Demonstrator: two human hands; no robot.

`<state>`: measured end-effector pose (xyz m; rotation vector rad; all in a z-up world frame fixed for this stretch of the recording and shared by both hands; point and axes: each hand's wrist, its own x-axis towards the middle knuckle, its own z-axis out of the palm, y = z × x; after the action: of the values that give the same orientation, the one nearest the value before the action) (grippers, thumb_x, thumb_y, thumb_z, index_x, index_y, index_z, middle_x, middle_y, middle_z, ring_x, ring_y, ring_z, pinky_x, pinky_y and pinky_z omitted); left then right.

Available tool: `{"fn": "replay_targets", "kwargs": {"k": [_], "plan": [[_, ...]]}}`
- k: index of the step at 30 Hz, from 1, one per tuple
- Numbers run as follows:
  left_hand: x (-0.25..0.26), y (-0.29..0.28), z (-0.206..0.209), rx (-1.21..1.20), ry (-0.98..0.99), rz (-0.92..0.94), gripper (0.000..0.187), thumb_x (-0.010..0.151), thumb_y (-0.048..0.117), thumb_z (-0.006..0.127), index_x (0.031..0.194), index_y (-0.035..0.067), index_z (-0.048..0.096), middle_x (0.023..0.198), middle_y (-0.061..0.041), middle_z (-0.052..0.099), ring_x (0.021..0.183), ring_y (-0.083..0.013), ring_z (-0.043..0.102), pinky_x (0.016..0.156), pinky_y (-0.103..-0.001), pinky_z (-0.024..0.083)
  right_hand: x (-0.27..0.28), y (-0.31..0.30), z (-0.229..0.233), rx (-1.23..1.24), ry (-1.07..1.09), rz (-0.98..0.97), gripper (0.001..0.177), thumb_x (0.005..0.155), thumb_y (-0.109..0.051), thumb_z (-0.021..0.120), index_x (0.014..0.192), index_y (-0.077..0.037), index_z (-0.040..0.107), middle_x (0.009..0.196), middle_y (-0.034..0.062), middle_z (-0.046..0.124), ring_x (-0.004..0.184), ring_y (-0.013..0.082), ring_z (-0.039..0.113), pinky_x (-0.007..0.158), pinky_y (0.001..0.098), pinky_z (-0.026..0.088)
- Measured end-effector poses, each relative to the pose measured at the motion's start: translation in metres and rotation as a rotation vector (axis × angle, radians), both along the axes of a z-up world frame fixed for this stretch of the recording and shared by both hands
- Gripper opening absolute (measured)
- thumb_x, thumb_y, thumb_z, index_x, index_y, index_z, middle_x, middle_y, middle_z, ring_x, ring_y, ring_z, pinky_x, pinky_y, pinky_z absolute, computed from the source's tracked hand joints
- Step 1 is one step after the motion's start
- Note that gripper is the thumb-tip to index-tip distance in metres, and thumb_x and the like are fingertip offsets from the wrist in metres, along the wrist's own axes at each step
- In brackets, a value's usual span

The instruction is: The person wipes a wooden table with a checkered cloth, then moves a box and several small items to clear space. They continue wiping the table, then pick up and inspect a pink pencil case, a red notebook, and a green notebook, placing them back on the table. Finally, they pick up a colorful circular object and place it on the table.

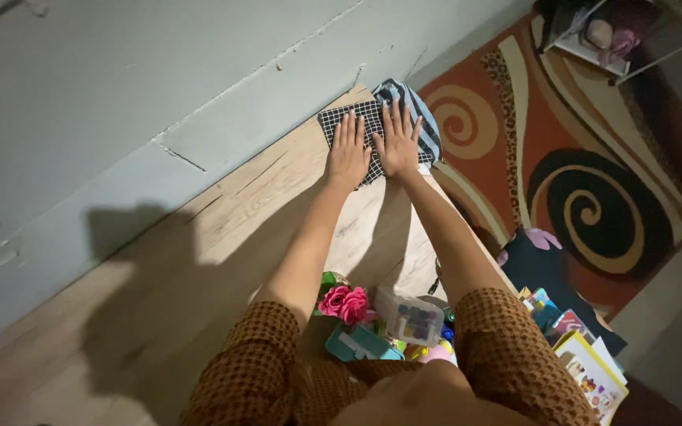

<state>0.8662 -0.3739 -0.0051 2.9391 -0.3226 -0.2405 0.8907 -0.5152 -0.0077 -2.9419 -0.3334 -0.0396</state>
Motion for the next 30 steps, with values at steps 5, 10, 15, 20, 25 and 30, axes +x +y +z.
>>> {"fn": "replay_targets", "kwargs": {"k": [5,10,15,20,25,30], "plan": [[-0.017,0.013,0.0,0.003,0.002,-0.008,0.07,0.113,0.043,0.028,0.164,0.003,0.004,0.171,-0.02,-0.003,0.159,-0.0311,-0.003,0.129,-0.044,-0.006,0.0,0.001,-0.016,-0.082,-0.041,0.038,0.067,0.111,-0.052,0.032,0.167,-0.019,0.017,0.173,0.0093,0.01,0.158,0.0332,0.003,0.123,0.0626,-0.004],[-0.049,0.048,-0.003,-0.064,-0.003,-0.014,0.072,0.11,0.044,0.036,0.163,0.002,0.012,0.17,-0.022,0.005,0.158,-0.0325,0.004,0.13,-0.044,-0.001,-0.032,0.029,-0.015,-0.13,0.094,0.048,0.072,0.107,-0.061,0.011,0.166,-0.02,0.009,0.174,0.0034,0.002,0.159,0.0267,-0.005,0.125,0.0574,-0.008],[-0.1,0.106,0.011,-0.011,0.03,-0.003,0.067,0.11,0.041,0.029,0.163,0.004,0.01,0.171,-0.02,0.004,0.159,-0.0304,0.006,0.129,-0.044,0.002,-0.061,0.078,-0.015,-0.124,0.207,0.185,0.082,0.104,-0.07,0.013,0.166,-0.017,0.004,0.173,0.0061,-0.005,0.158,0.0298,-0.009,0.124,0.059,-0.008],[-0.154,0.166,0.017,-0.001,0.064,0.105,0.069,0.11,0.042,0.029,0.163,0.004,0.008,0.171,-0.02,0.004,0.159,-0.0306,0.005,0.13,-0.044,0.002,-0.091,0.147,-0.012,-0.244,0.248,0.348,0.086,0.105,-0.069,0.024,0.166,-0.014,0.0,0.172,0.0108,-0.006,0.158,0.0336,-0.008,0.124,0.0635,-0.006],[-0.209,0.206,0.019,-0.005,0.086,0.221,0.069,0.111,0.044,0.026,0.163,0.002,0.007,0.171,-0.021,0.001,0.159,-0.0314,0.002,0.13,-0.044,0.001,-0.132,0.213,0.004,-0.427,0.29,0.406,0.083,0.106,-0.069,0.012,0.165,-0.013,-0.006,0.172,0.0106,-0.012,0.157,0.0322,-0.013,0.123,0.0633,-0.012],[-0.272,0.24,0.015,0.061,0.037,0.307,0.07,0.111,0.045,0.026,0.163,0.004,0.006,0.17,-0.02,0.0,0.159,-0.0308,0.001,0.13,-0.043,-0.001,-0.182,0.258,0.003,-0.521,0.297,0.471,0.083,0.106,-0.068,0.015,0.164,-0.013,-0.011,0.17,0.0108,-0.016,0.156,0.0331,-0.017,0.122,0.0629,-0.016]]}}
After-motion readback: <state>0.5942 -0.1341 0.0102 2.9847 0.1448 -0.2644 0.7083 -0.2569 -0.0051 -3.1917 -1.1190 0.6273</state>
